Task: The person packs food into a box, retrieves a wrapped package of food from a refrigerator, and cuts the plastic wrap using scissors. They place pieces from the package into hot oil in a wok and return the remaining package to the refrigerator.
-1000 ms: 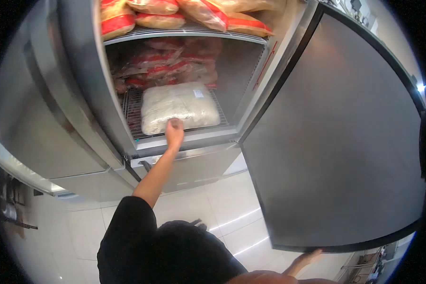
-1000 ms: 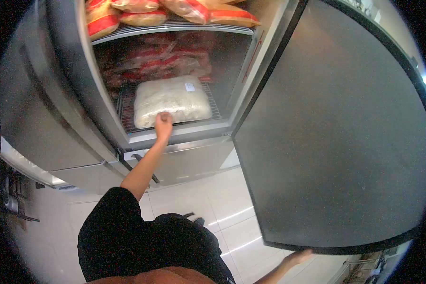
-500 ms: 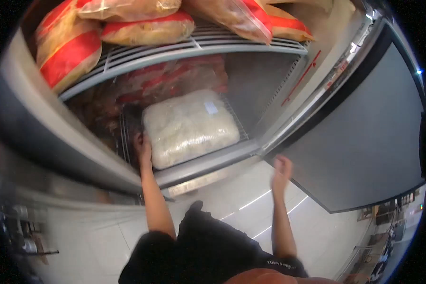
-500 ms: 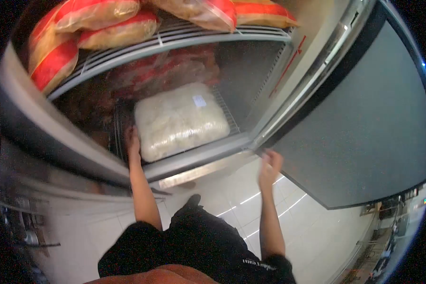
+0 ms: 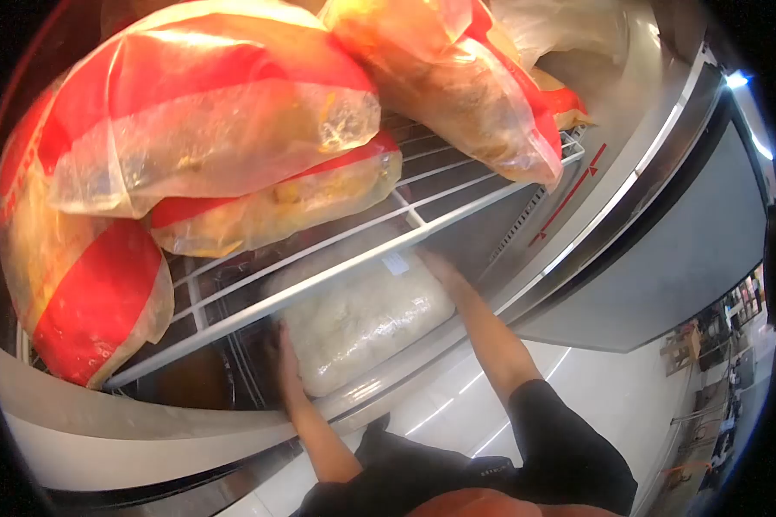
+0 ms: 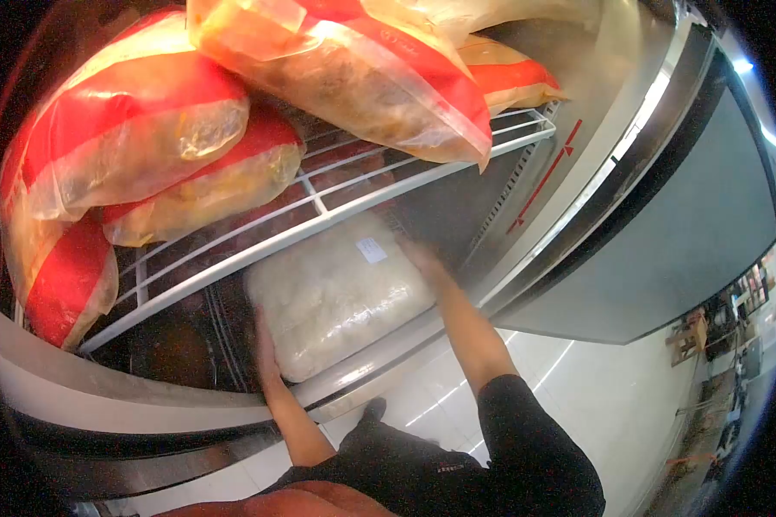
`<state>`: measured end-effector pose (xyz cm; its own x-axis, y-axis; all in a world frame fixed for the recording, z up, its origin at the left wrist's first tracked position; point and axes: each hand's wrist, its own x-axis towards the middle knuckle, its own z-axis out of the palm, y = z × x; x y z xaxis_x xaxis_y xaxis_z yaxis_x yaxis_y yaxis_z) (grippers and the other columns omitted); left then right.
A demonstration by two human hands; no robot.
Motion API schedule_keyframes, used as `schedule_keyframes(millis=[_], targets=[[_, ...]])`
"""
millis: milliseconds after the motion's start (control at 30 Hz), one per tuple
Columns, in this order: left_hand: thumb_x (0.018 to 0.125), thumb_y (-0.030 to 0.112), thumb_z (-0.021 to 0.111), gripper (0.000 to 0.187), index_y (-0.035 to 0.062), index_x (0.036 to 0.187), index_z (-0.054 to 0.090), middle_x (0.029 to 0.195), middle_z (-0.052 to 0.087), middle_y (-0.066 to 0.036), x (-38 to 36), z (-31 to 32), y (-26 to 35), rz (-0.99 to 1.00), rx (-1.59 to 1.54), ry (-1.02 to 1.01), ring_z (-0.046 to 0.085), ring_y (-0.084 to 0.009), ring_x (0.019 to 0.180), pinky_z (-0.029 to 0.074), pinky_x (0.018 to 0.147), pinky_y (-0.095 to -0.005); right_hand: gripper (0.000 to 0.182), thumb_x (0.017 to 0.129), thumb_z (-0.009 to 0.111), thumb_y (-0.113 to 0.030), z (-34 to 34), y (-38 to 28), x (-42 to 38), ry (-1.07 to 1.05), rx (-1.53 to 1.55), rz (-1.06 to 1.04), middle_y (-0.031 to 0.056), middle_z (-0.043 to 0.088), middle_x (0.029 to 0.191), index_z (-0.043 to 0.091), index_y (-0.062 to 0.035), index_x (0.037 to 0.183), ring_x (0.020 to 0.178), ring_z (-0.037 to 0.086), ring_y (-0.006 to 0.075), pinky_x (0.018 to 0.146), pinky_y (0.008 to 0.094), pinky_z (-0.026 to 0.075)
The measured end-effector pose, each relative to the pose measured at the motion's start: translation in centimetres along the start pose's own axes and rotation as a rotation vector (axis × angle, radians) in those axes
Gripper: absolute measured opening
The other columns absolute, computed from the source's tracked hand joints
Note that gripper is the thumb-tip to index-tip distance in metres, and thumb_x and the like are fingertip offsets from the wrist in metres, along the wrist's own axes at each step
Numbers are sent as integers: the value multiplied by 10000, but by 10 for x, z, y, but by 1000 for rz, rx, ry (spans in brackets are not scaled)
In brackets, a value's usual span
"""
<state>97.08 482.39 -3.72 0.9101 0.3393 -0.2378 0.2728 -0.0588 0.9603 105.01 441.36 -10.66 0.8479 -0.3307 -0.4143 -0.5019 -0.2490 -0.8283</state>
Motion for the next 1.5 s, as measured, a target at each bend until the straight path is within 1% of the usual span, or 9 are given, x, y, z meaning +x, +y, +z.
schedule_keyframes(millis=[267,367,467,567,900,967,1000,1300,1500], targets=[[886,523,521,672,51,1363,484,1371,493,-135,-17,6,-17,-141,-58,-34,488,-278,1232,365,1041,-393,657,932,542,-459,-39,-77,-194,265,128,-127,210,568,1255,454,52,1336,1118,554,274,961,352,416],[925,496,457,618,66,1369,476,1346,508,-116,-33,17,13,-238,-241,-203,511,-270,1209,406,1027,-383,566,908,570,-491,-71,-58,-252,286,76,-193,214,616,1047,514,36,1106,981,593,264,870,365,454],[923,487,472,616,54,1361,465,1333,510,-125,-64,33,18,-165,-392,-339,529,-277,1174,433,979,-389,359,940,581,-355,-98,-26,-322,297,265,-320,97,582,925,498,-11,998,886,548,140,771,292,448],[930,452,517,664,-26,1377,403,1368,461,-185,-182,63,68,-192,-591,-449,482,-292,1215,398,1012,-394,416,915,610,-386,-134,11,-398,407,285,-304,159,598,883,516,5,1018,838,583,193,761,338,465],[950,443,489,651,-44,1370,386,1342,470,-198,-346,126,-79,239,7,-1022,487,-287,1199,399,1001,-386,497,900,604,-470,-157,288,-664,1003,630,9,134,614,1045,533,-13,1082,940,595,204,824,342,466],[955,442,483,649,-47,1368,382,1337,472,-201,-383,162,-96,309,66,-1173,488,-286,1195,399,999,-384,527,874,634,-474,-170,325,-718,1117,625,47,146,617,1056,534,-8,1098,958,601,222,842,354,466],[957,441,480,647,-49,1368,380,1335,473,-202,-354,196,-96,284,120,-1239,489,-286,1194,400,998,-383,544,861,649,-477,-145,276,-666,1156,581,123,153,619,1062,535,-6,1107,967,604,231,851,360,466],[972,426,473,660,-100,1353,354,1312,472,-231,-706,374,-155,439,163,-1890,474,-283,1197,377,1009,-375,504,795,740,-405,-223,465,-887,1802,653,268,146,614,940,534,-6,1024,882,585,206,794,339,470],[980,362,455,484,-63,1211,467,1090,568,-162,-1034,479,-230,471,85,-2304,531,-218,1025,421,912,-348,268,837,690,-171,-314,607,-1006,2181,685,331,-16,457,814,461,-42,888,776,431,71,696,251,397]])
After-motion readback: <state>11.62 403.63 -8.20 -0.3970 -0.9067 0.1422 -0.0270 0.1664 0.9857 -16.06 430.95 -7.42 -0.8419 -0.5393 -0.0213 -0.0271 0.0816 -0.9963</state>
